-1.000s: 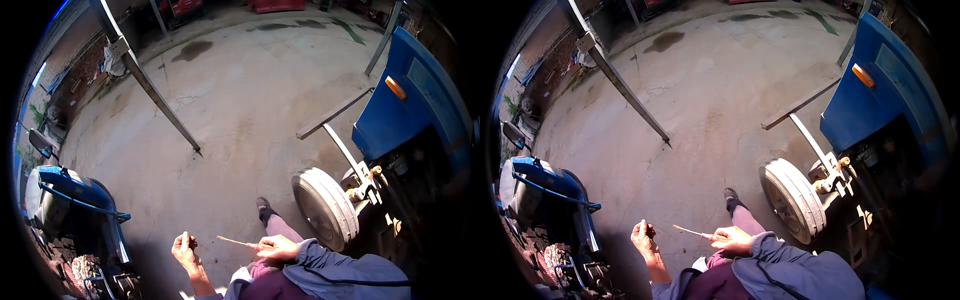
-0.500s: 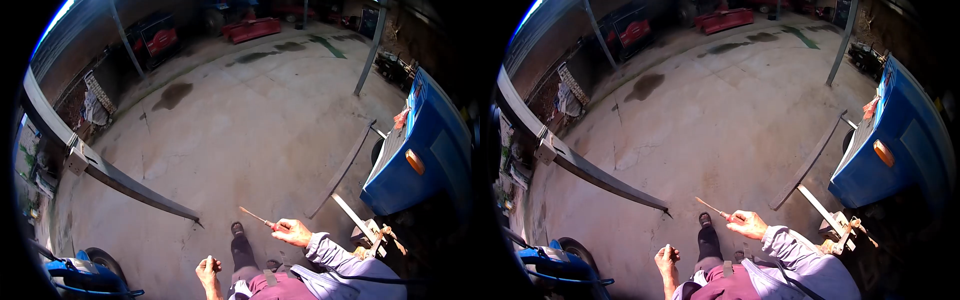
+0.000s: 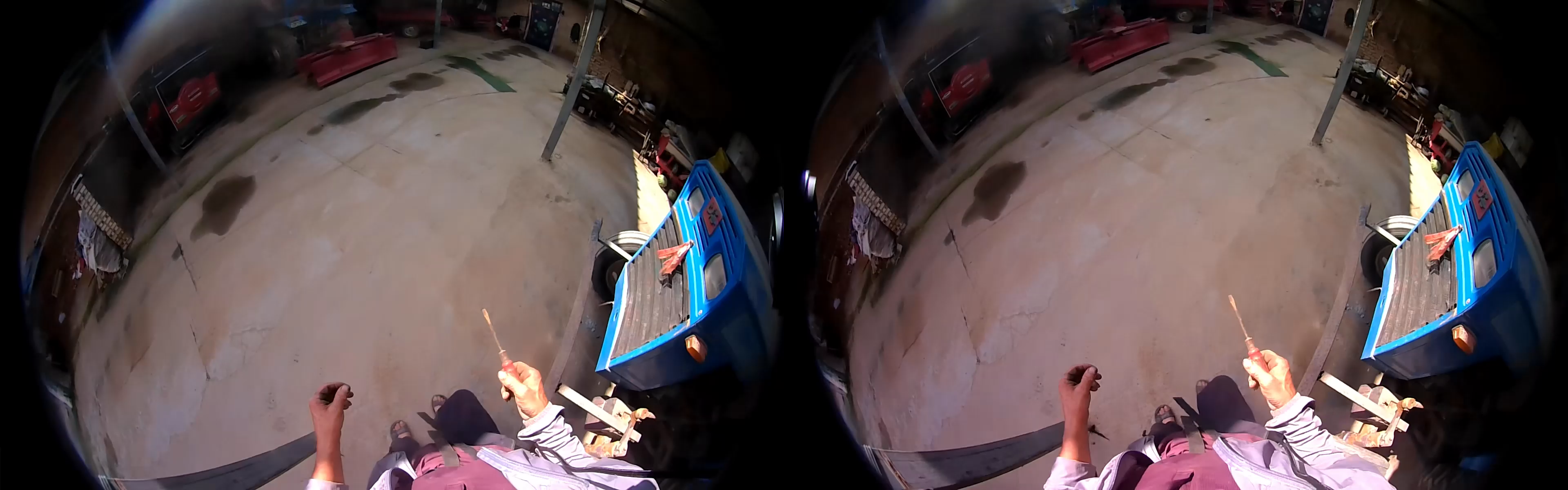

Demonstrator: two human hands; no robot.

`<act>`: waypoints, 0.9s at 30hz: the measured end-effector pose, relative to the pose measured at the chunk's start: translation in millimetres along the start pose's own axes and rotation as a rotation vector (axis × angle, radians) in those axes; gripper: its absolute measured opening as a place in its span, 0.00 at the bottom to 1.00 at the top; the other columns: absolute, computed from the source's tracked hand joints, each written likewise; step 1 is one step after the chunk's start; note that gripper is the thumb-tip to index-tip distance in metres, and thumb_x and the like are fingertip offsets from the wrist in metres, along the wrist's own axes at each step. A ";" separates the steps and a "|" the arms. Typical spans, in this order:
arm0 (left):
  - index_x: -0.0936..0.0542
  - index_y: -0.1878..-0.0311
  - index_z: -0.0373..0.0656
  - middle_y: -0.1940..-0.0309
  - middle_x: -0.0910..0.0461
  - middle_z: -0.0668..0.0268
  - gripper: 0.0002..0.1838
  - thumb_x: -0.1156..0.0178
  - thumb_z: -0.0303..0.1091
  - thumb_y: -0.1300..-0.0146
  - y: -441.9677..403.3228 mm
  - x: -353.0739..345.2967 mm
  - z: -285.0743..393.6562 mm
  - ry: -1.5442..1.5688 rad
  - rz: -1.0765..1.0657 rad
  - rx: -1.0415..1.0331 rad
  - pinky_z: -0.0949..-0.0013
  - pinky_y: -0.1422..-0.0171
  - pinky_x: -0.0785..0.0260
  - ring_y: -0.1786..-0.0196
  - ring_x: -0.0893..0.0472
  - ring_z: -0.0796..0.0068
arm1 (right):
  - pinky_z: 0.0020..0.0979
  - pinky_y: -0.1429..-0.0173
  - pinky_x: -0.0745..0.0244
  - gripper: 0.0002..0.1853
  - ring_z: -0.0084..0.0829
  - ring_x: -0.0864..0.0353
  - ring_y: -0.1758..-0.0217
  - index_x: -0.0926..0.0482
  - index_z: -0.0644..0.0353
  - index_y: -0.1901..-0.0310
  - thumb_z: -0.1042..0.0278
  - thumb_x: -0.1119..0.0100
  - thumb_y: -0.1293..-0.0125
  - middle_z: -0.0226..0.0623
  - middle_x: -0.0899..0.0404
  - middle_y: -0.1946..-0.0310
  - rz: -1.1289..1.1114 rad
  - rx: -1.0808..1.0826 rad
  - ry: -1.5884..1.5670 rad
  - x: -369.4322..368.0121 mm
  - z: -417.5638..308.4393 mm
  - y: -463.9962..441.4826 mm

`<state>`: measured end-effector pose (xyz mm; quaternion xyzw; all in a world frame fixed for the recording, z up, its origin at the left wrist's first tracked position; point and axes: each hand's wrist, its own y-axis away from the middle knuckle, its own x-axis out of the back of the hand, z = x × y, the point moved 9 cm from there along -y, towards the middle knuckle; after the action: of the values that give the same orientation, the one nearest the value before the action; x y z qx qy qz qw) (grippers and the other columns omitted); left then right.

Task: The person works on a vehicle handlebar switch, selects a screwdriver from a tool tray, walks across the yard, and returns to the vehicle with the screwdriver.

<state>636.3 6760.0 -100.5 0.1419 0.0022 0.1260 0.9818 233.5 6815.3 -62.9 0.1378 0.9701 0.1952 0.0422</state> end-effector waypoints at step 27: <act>0.20 0.66 0.33 0.74 0.19 0.57 0.09 0.39 0.29 0.48 -464.4 -166.6 -182.0 -0.502 0.044 0.307 0.70 0.76 0.31 0.77 0.21 0.71 | 0.31 0.70 0.28 0.19 0.29 0.23 0.77 0.25 0.67 0.62 0.61 0.36 0.47 0.40 0.23 0.78 0.361 0.111 0.561 71.1 -171.6 -679.6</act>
<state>582.3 6338.3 -410.1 0.3155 -0.2250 0.1064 0.9157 -28.4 6170.4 -172.3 0.2504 0.9130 0.1766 -0.2694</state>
